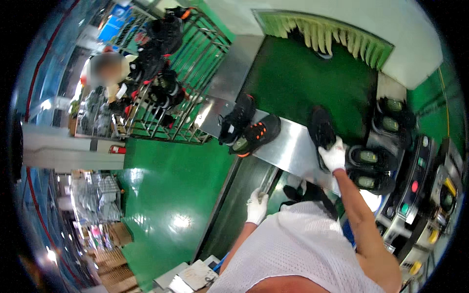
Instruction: The person repeatedly picks up black sneakers from a metal rack, places them into a shoe polishing machine, and removes them after polishing. The person then returns the shoes to the rack and repeats the process for several pairs.
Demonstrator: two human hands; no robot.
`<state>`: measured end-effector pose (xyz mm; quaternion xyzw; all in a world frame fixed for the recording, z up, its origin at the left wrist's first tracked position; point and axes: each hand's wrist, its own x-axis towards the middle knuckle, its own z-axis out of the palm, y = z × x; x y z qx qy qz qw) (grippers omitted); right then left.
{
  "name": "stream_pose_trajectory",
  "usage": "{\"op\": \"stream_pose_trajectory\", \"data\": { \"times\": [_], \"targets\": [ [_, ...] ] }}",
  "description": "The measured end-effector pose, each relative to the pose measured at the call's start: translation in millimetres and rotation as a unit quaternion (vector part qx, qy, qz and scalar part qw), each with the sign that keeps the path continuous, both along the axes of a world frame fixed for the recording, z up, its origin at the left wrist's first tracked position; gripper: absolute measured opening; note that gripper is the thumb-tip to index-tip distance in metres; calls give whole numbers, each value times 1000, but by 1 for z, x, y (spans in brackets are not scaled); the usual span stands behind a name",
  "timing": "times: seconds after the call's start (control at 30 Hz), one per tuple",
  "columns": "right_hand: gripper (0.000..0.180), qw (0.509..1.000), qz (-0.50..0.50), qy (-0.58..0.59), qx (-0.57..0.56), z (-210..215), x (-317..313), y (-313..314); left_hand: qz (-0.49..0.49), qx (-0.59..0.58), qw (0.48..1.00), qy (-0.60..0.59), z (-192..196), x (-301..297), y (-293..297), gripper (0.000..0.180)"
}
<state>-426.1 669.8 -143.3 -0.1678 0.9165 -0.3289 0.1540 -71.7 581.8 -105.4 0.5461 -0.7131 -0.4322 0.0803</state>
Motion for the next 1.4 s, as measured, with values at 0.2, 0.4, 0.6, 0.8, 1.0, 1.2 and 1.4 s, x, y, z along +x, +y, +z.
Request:
{"op": "stream_pose_trajectory", "data": {
  "times": [0.2,0.4,0.6,0.8,1.0,1.2,1.4],
  "targets": [
    [92,997,-26,-74,7,6,-9,6,-72,-21,997,10,-2,-72,-10,47],
    [94,998,-26,-55,10,1,-10,8,-116,-17,993,-3,-3,-112,-26,47],
    [94,999,-16,-42,26,-10,-13,7,-122,-11,992,18,3,-122,-57,46],
    [105,997,-18,-37,67,0,-16,4,-132,-175,969,112,18,-121,-127,39],
    [103,995,-46,-84,8,19,-16,-7,-195,-288,930,119,24,-106,-221,52],
    [99,989,-45,-105,95,26,-29,-7,-328,-214,918,67,-16,-131,-256,77],
    [31,881,-282,-295,-240,13,-36,2,-375,-202,902,66,-24,-140,-263,78]
  ]
}}
